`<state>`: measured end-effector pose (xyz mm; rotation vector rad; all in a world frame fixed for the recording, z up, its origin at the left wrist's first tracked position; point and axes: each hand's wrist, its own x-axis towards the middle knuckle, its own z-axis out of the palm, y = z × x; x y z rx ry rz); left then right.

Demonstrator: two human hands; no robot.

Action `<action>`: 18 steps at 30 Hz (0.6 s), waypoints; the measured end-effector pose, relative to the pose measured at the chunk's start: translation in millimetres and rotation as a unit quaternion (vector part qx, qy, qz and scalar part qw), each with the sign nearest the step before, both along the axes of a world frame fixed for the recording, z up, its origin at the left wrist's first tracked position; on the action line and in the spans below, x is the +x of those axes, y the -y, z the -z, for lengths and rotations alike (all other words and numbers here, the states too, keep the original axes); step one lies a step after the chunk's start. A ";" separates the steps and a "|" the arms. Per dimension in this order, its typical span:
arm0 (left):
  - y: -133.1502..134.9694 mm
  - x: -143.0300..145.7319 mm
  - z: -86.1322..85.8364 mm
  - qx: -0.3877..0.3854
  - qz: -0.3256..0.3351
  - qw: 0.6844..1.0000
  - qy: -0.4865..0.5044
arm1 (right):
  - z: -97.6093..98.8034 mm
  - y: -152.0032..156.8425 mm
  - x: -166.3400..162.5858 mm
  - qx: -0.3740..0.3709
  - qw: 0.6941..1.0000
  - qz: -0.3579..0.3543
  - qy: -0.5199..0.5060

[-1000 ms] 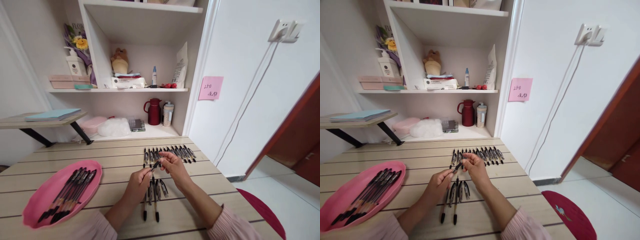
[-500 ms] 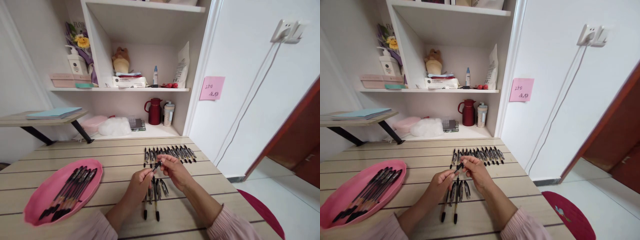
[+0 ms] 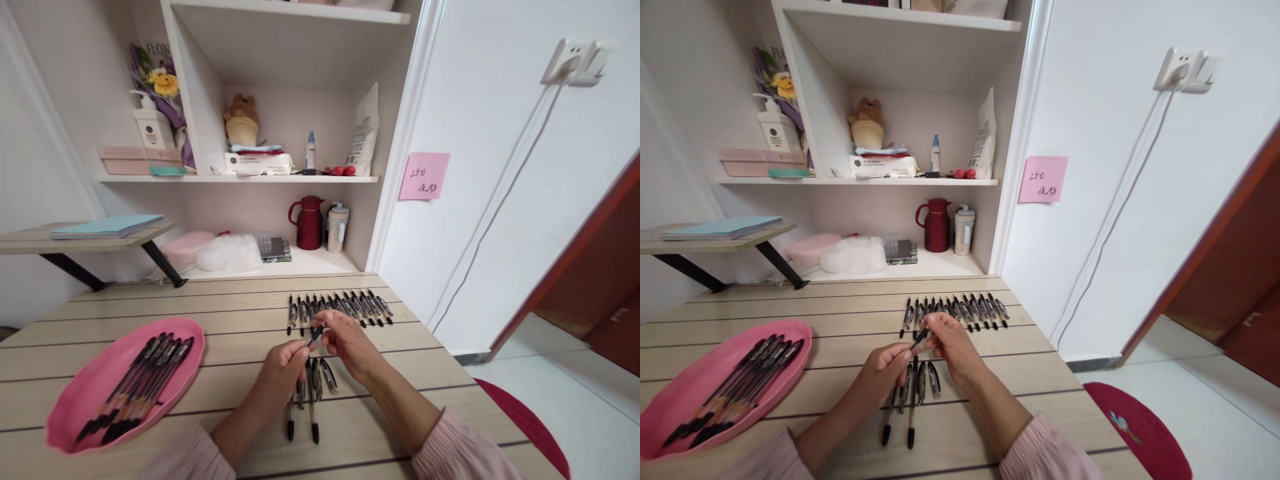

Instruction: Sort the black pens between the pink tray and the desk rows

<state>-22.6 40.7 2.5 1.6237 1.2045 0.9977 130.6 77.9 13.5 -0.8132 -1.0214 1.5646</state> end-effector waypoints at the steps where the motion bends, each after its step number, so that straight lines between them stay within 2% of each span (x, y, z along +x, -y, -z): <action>1: -0.3 -0.1 0.7 -0.012 0.002 1.000 0.005 | 0.0 -0.1 0.1 0.002 1.000 -0.008 -0.013; 3: -0.8 -0.4 1.6 -0.022 0.004 1.000 0.006 | 0.9 -0.7 0.3 0.001 1.000 0.000 -0.016; 6: -1.8 -0.8 2.8 -0.015 0.003 1.000 0.004 | 3.3 -2.5 1.0 -0.008 0.999 0.024 0.031; 10: -3.7 -1.3 5.1 -0.043 -0.002 0.999 0.022 | 5.5 -4.6 2.2 -0.005 1.000 -0.013 0.009; 14: -3.7 -2.0 5.3 -0.038 -0.006 0.999 0.027 | 6.4 -4.8 2.5 -0.004 1.000 0.009 0.022; 18: -2.0 -1.8 2.9 -0.039 -0.005 0.999 0.017 | 5.8 -5.2 2.9 0.003 1.000 -0.011 0.000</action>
